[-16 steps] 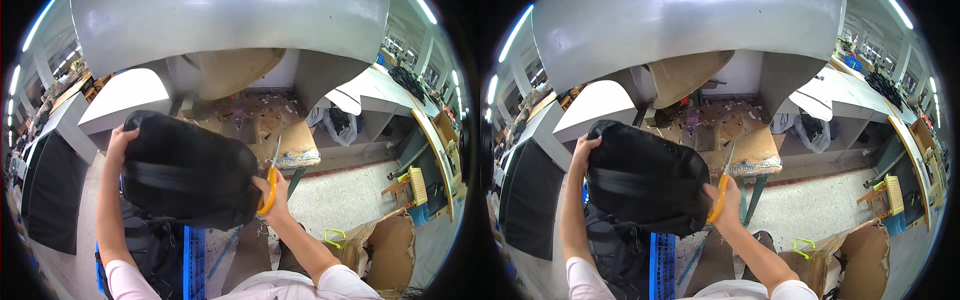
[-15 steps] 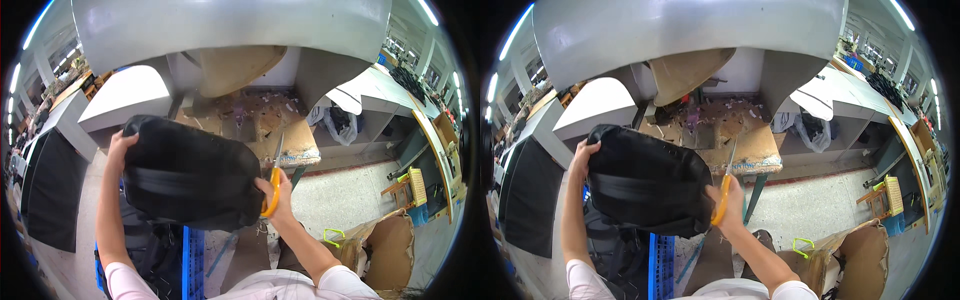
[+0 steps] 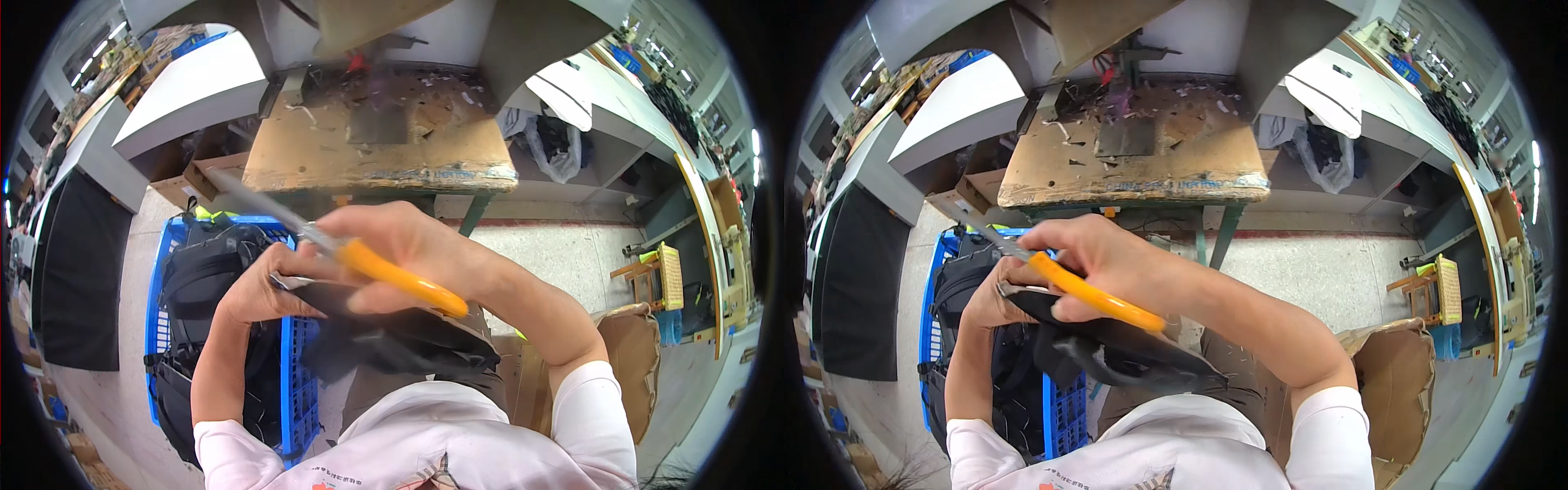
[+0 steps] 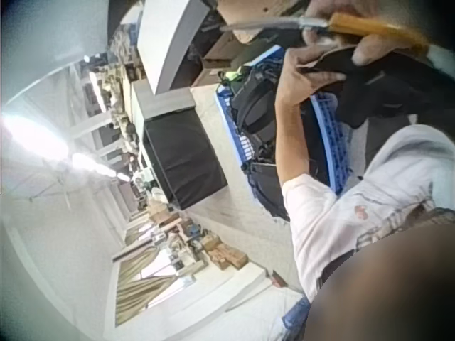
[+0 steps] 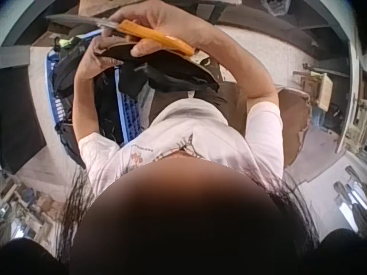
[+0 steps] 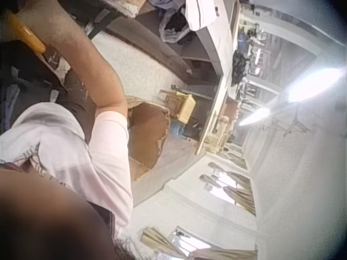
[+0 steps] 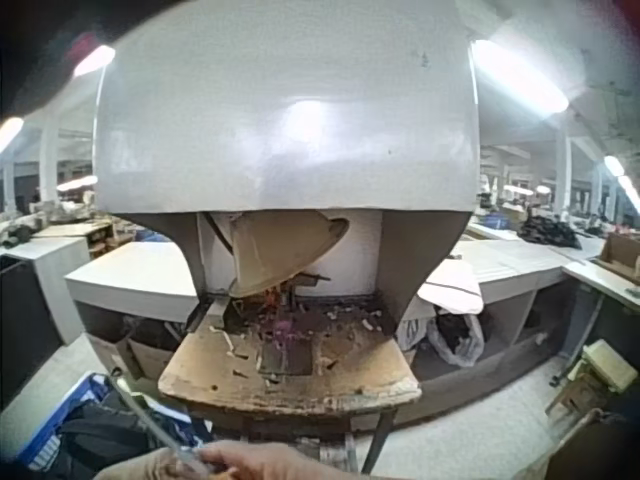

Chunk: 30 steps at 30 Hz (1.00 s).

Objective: The person is using scissors to trim excess material and threads from finished backpacks or bags in a factory setting.

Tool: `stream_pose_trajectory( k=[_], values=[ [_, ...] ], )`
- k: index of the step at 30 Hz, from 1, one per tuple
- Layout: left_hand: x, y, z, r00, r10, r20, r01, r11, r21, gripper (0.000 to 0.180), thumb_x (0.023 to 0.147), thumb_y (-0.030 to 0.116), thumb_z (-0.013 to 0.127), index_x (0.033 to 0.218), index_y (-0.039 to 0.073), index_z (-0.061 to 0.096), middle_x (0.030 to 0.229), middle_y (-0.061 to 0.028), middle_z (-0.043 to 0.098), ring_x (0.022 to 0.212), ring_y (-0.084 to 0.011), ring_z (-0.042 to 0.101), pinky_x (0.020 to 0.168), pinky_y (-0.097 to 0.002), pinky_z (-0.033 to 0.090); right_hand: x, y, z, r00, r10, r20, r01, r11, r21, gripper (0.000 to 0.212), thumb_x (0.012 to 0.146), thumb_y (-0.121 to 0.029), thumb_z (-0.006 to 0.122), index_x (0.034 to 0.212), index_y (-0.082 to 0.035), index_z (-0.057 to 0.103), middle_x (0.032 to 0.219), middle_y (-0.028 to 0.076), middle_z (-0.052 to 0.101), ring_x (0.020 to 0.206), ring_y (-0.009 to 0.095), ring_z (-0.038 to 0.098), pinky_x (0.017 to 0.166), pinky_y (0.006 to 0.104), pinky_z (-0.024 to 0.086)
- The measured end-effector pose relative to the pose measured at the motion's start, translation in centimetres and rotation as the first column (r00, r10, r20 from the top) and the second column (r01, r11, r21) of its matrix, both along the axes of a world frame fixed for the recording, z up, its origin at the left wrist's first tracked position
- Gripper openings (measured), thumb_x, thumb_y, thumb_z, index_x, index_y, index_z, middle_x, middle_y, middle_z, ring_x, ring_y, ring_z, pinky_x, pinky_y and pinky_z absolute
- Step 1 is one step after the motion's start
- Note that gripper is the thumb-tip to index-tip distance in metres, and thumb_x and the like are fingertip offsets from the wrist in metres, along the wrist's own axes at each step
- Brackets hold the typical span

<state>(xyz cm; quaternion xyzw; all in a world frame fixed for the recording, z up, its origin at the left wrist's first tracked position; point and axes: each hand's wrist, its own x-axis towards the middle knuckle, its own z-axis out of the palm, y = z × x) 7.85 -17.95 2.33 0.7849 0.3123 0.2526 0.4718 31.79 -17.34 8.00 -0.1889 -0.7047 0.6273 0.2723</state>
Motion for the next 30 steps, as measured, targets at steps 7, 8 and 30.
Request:
stream_pose_trajectory(
  k=[7,8,30],
  values=[
    [-4.6,-3.4,-2.5,0.588,0.702,0.401,-0.575,0.712,-0.404,0.046,0.067,-0.005,0.076,0.108,0.003,0.06,0.103,-0.0095,0.067,0.09,-0.0188,0.065,0.08,-0.032,0.054,5.0,0.3,-1.5,0.942,-0.324,-0.082,0.332,0.937,0.105,0.059,0.079,-0.021,0.074,0.128,-0.002,0.046,0.087,0.006,0.064,0.076,0.01,0.058,0.07,0.0243,0.048],
    [-6.2,-3.6,-2.6,0.566,0.688,0.453,-0.545,0.725,-0.42,0.049,0.066,-0.001,0.079,0.111,0.004,0.061,0.105,-0.0088,0.067,0.093,-0.0194,0.065,0.081,-0.0325,0.054,5.6,-0.3,-2.8,0.908,-0.37,-0.199,0.364,0.929,-0.067,0.06,0.079,-0.025,0.075,0.127,-0.004,0.046,0.086,0.006,0.064,0.076,0.011,0.059,0.07,0.0257,0.049],
    [-6.3,-4.7,-9.2,0.285,0.91,0.301,-0.284,0.381,-0.88,0.033,0.069,-0.001,0.067,0.101,0.004,0.065,0.092,-0.0073,0.069,0.078,-0.0209,0.068,0.069,-0.0342,0.058,6.6,-3.2,-8.2,0.716,-0.615,0.329,0.42,0.757,0.501,0.096,0.067,-0.07,0.065,0.131,-0.004,0.038,0.103,0.018,0.053,0.095,0.036,0.055,0.082,0.043,0.044]
  ],
)
